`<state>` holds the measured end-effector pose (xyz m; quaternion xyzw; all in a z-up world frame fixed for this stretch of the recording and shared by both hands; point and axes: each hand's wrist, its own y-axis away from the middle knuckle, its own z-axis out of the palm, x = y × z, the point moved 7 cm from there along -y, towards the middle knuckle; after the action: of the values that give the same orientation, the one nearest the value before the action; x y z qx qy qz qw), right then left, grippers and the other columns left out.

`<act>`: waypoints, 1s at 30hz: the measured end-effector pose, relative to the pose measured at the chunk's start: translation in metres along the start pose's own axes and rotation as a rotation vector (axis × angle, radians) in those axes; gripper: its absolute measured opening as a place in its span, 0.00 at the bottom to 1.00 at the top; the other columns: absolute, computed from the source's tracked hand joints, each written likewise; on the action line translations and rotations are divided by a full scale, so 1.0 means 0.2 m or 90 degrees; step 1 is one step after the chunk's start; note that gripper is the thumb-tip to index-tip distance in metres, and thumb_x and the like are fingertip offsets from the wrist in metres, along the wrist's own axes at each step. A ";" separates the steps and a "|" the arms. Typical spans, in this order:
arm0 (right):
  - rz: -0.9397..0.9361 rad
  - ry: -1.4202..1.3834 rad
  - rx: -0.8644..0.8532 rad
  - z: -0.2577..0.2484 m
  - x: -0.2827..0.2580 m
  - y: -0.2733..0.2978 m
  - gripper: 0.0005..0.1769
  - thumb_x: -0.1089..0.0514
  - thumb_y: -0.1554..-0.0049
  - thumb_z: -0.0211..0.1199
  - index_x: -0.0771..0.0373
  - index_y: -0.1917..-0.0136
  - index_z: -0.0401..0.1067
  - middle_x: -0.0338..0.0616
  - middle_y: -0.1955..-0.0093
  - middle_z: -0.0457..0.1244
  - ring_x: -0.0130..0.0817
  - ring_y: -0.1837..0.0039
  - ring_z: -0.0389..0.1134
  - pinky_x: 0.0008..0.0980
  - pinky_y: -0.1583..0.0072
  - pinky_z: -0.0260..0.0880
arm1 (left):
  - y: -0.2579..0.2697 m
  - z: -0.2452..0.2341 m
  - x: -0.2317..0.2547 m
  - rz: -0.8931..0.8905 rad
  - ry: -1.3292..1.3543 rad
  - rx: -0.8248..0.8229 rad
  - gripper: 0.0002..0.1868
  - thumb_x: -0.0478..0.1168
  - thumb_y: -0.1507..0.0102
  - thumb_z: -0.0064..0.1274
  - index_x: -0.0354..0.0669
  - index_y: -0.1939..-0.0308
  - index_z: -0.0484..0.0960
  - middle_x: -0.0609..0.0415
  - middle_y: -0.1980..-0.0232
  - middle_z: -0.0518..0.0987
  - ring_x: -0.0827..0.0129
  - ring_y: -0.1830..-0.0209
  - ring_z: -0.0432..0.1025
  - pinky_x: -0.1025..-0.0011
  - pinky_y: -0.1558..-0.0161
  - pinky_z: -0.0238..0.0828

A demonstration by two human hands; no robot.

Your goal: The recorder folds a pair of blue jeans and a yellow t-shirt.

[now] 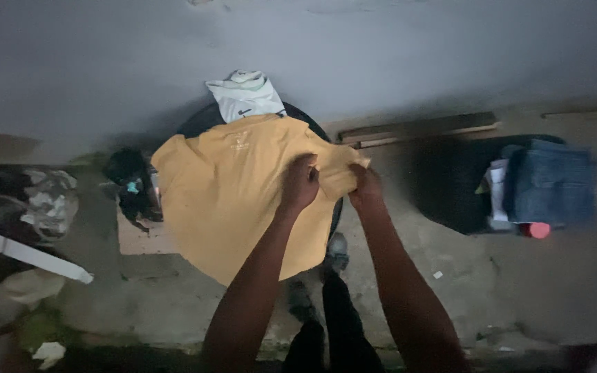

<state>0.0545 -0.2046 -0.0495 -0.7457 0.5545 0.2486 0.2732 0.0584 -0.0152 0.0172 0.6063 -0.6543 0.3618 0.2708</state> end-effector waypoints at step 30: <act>0.171 -0.338 -0.173 0.17 -0.68 0.10 0.14 0.57 0.41 0.67 0.63 0.45 0.70 0.49 0.55 0.66 0.38 0.52 0.70 0.37 0.49 0.71 | -0.04 -0.50 0.18 0.107 -0.303 -0.071 0.25 0.35 0.40 0.54 0.46 0.37 0.79 0.42 0.25 0.64 0.46 0.26 0.57 0.46 0.32 0.50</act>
<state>-0.0032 -0.0920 0.0154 -0.6046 0.5192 0.5399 0.2711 0.0543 0.0442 0.1056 0.6022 -0.7664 0.1939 0.1113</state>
